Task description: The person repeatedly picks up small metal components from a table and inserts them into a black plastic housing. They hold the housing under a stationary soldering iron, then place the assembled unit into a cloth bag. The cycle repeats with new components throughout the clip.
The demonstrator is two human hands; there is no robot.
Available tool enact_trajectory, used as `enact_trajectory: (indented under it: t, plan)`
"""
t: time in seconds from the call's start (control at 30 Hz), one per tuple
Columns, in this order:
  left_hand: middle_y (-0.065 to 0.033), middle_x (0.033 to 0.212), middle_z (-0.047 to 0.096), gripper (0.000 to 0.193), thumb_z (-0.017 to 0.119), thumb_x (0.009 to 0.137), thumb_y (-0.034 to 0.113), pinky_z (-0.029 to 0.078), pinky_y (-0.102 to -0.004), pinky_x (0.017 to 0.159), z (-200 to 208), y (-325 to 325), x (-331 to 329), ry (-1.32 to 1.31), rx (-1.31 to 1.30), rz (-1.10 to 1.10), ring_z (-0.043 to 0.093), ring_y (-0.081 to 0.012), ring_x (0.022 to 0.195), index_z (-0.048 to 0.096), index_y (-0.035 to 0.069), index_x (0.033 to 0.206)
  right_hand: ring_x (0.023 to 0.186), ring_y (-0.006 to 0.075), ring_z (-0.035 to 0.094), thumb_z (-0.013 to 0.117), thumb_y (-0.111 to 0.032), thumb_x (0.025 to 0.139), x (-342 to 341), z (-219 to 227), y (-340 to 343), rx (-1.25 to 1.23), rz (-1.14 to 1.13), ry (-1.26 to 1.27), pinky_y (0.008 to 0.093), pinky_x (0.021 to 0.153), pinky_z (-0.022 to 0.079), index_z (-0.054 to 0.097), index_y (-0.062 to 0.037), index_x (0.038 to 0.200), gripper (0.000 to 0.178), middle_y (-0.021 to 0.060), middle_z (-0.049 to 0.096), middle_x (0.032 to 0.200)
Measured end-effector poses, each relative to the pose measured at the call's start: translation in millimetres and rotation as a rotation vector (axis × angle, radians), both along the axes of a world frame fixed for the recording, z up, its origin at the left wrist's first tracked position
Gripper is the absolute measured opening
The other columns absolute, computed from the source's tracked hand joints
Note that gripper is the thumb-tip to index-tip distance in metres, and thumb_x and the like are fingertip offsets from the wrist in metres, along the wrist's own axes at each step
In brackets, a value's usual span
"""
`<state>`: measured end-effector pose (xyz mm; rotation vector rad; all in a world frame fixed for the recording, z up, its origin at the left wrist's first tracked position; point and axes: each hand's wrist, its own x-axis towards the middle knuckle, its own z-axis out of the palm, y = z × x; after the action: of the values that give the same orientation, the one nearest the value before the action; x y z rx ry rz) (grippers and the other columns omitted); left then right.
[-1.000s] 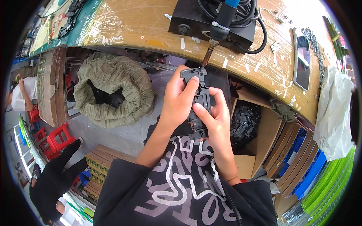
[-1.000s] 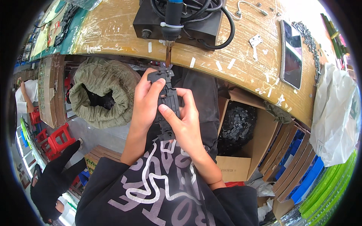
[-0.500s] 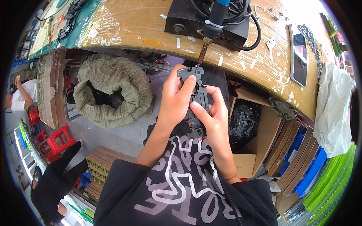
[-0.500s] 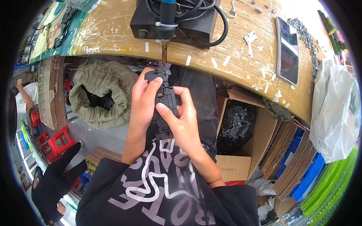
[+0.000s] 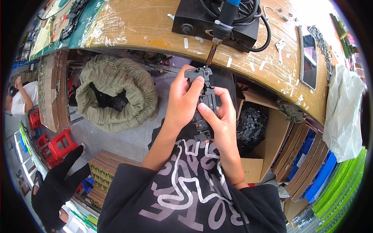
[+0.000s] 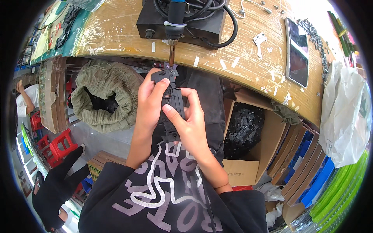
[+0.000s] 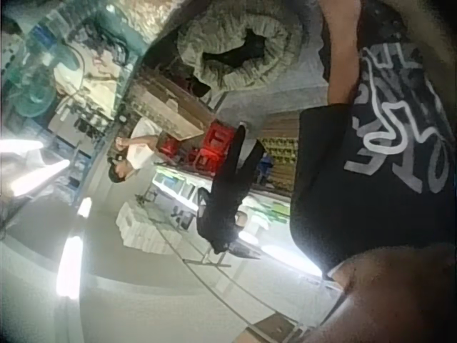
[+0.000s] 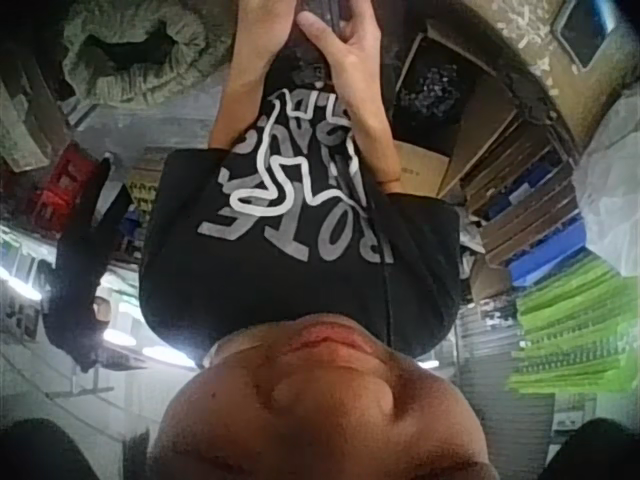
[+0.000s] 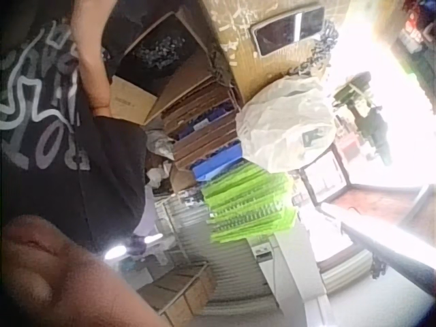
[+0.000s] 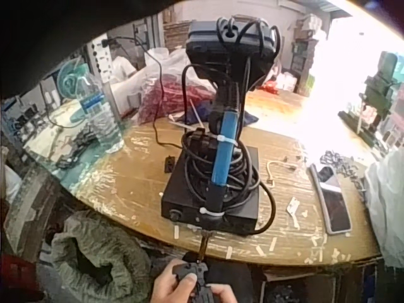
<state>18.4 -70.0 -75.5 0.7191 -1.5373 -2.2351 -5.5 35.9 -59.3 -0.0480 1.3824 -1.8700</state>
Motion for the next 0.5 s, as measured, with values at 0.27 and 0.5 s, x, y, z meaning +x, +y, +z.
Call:
enact_trajectory:
  t: [0.27, 0.5]
  plan:
    - [0.0018, 0.072, 0.047, 0.005, 0.046, 0.083, 0.005, 0.035, -0.0185, 0.055, -4.7, 1.2, 4.2, -0.010, -0.018, 0.007, 0.041, -0.0019, 0.064, 0.046, 0.001, 0.087, 0.059, 0.0022, 0.050, 0.058, -0.006, 0.079, 1.7, -8.0, 2.7, 0.061, 0.037, 0.072, 0.0157, 0.048, 0.039, 0.039, -0.0013, 0.105, 0.032, 0.0042, 0.056, 0.079]
    - [0.0017, 0.076, 0.051, 0.013, 0.045, 0.082, 0.006, 0.035, -0.0183, 0.055, -3.7, -0.1, 4.8, -0.015, -0.024, -0.042, 0.041, -0.0016, 0.064, 0.051, 0.000, 0.091, 0.058, 0.0033, 0.051, 0.056, -0.005, 0.080, 5.1, -3.4, -1.0, -0.016, -0.029, 0.022, 0.0166, 0.046, 0.039, 0.036, -0.0018, 0.105, 0.032, 0.0051, 0.056, 0.079]
